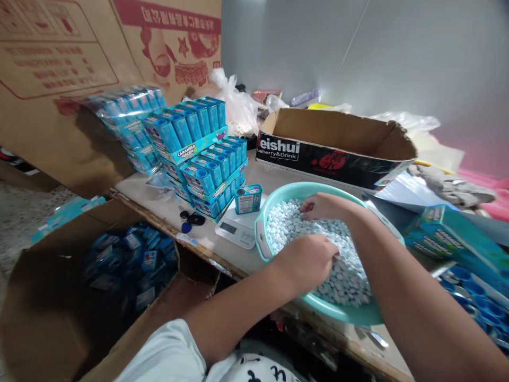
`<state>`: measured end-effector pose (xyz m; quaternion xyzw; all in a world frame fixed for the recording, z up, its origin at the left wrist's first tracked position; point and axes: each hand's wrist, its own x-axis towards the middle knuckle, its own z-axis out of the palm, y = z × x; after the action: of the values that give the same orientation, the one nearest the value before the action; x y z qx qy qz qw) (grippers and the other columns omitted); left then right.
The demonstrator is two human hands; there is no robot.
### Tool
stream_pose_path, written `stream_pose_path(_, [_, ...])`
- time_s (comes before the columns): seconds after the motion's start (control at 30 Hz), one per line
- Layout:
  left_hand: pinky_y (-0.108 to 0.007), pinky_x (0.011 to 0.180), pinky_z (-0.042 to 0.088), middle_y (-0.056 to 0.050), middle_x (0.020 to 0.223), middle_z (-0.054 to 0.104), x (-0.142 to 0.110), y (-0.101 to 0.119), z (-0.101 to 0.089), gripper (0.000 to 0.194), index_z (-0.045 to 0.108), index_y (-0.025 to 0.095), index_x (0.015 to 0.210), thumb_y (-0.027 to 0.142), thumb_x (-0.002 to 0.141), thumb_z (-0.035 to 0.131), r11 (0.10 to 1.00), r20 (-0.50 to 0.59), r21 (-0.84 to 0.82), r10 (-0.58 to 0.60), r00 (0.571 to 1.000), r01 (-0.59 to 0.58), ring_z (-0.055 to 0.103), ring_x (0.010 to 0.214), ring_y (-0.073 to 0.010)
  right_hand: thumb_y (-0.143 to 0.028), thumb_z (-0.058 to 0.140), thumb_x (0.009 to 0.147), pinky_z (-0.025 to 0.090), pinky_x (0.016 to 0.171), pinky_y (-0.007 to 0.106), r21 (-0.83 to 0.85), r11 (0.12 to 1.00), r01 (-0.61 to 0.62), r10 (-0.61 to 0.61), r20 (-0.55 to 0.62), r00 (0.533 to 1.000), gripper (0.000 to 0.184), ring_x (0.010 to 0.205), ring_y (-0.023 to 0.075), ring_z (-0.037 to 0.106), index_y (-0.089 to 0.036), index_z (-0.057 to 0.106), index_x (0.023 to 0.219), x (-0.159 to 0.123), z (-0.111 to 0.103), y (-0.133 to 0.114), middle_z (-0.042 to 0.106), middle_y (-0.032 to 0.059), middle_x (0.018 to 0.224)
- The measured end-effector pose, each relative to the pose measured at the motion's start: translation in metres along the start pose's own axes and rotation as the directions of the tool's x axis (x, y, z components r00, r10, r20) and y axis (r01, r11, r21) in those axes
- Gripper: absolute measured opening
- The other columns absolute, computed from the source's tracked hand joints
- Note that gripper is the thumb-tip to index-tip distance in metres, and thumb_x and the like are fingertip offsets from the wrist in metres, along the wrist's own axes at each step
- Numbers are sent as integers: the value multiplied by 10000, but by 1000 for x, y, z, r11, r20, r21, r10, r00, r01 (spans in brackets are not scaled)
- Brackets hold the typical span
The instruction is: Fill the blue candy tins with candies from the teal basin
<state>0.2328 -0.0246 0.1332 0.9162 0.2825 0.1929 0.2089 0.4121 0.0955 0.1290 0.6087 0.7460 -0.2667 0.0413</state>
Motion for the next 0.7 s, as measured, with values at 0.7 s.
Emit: stream_pose_path(0.7, [-319,788,504,-87,991,794,-23,-122,-149,207,824,231,887,285,829,632,802,-186,380,-421,888,460,711,950,-277,-380,639,977,564,902,417,-119,993,7,-3,36,999,269,982,208,661,-175,671,1148,-25,-9,-17,681,61,1131])
